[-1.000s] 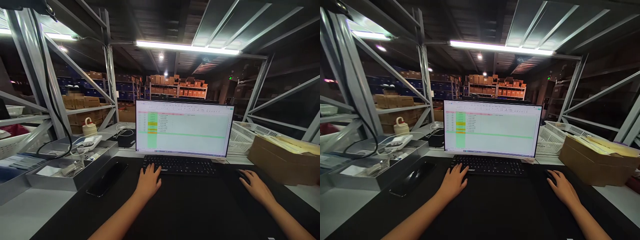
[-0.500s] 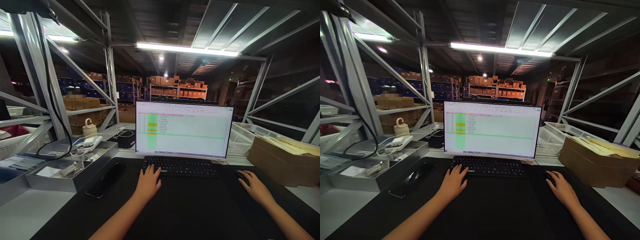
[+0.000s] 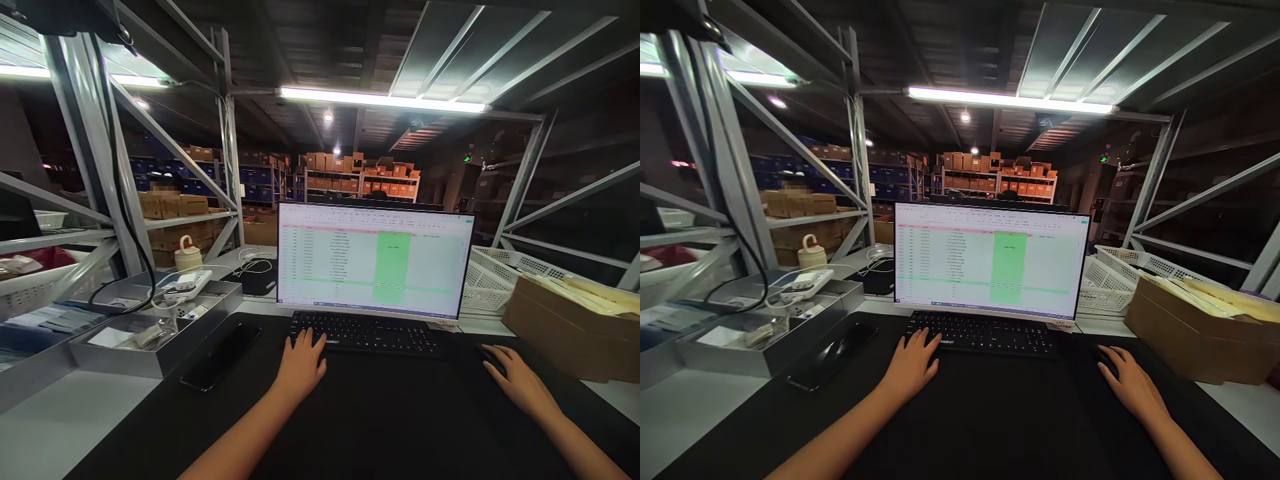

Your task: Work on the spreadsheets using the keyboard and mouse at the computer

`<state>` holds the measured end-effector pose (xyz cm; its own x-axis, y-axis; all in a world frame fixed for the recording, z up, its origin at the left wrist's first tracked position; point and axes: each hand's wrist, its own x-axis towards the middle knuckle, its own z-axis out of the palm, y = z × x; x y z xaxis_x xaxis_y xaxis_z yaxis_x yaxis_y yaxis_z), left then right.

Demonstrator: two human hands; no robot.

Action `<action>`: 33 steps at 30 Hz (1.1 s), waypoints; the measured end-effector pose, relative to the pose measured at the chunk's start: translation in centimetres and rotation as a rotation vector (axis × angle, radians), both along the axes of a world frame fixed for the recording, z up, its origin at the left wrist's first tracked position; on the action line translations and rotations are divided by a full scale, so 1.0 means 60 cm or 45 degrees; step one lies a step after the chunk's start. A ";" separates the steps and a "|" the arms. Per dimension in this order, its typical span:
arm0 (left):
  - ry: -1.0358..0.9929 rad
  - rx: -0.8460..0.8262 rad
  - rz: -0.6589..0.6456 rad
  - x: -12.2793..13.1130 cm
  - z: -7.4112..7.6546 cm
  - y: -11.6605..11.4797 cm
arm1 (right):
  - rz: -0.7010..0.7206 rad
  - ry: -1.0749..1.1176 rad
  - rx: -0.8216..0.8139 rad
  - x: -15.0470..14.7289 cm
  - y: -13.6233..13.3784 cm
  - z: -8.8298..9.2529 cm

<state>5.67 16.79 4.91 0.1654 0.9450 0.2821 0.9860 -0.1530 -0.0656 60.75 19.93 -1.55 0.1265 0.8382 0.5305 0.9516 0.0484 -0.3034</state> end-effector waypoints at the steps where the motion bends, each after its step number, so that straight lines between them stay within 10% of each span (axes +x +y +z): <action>1: -0.002 -0.002 0.001 0.000 -0.001 0.000 | 0.001 0.003 0.004 -0.001 0.000 0.001; 33: 0.019 -0.013 -0.007 0.002 -0.003 0.001 | 0.023 -0.074 -0.016 0.006 -0.013 0.004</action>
<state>5.76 16.87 4.74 0.1750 0.9469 0.2698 0.9841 -0.1594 -0.0788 61.09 19.14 -1.30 0.0808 0.8469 0.5257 0.9666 0.0621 -0.2486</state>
